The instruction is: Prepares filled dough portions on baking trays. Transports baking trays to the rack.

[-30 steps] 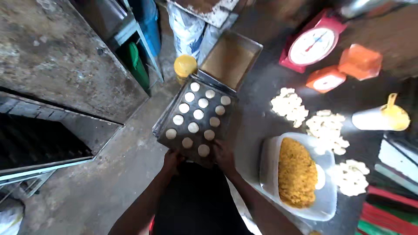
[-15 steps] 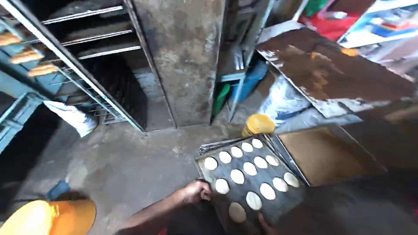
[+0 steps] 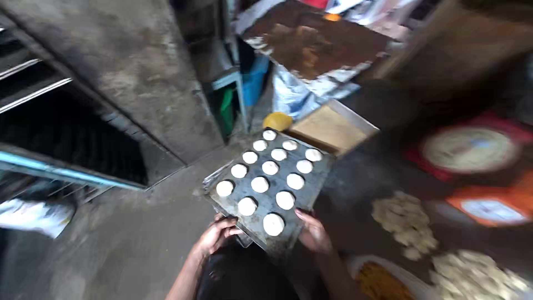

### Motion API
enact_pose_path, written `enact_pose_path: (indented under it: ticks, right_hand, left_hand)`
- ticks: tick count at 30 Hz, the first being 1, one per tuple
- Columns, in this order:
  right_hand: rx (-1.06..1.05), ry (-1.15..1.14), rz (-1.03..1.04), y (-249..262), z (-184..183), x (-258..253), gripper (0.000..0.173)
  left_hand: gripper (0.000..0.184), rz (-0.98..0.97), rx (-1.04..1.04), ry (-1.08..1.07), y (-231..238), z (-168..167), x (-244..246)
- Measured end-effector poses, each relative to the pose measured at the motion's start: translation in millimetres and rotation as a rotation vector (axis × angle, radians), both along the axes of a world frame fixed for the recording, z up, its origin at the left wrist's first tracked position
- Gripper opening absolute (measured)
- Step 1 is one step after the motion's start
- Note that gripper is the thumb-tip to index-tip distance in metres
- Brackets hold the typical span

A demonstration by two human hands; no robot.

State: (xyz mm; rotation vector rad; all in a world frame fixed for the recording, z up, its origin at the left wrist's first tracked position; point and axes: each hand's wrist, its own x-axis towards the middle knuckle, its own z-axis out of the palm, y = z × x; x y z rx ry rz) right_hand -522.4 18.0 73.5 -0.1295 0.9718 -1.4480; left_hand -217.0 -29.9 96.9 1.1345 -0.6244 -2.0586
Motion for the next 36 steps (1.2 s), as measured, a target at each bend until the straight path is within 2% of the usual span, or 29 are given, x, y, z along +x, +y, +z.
enact_pose_path:
  ticks: [2,3,5,7,12,16,19,22,28,30,32,36]
  right_hand:
    - [0.020,0.021,-0.064,0,0,-26,0.047]
    - [0.023,0.034,-0.101,0,0,-39,0.048]
    - [0.035,0.100,-0.189,-2,-4,-65,0.046]
    - [0.062,0.199,-0.278,-7,-7,-93,0.046]
    - [0.129,0.331,-0.339,-63,-15,-174,0.056]
    - [0.206,0.328,-0.374,-134,-17,-218,0.054]
    - [0.196,0.266,-0.394,-174,-41,-238,0.041]
    - [0.217,0.246,-0.381,-193,-70,-253,0.036]
    - [0.446,0.601,-0.192,-204,-86,-260,0.056]
    - [0.526,0.803,-0.050,-198,-78,-270,0.052]
    - [0.573,1.117,0.095,-186,-69,-284,0.042]
    - [0.541,1.419,0.126,-117,-45,-323,0.031]
  left_hand:
    - [0.069,-0.153,-0.099,-0.095,-3,-5,2]
    - [0.076,-0.200,-0.156,-0.189,-3,-7,10]
    - [0.067,-0.201,-0.243,-0.397,4,-12,33]
    - [0.054,-0.128,-0.244,-0.556,17,-16,60]
    - [0.041,0.114,-0.088,-0.671,38,-22,84]
    - [0.039,0.034,-0.186,-0.688,24,-31,55]
    - [0.036,-0.059,-0.316,-0.659,8,-28,21]
    - [0.038,-0.169,-0.444,-0.671,0,-21,-6]
    - [0.038,-0.298,-0.502,-0.723,10,-30,-12]
    - [0.040,-0.371,-0.530,-0.752,14,-34,-13]
    - [0.041,-0.451,-0.568,-0.797,16,-34,-11]
    - [0.040,-0.530,-0.588,-0.883,20,-27,0]
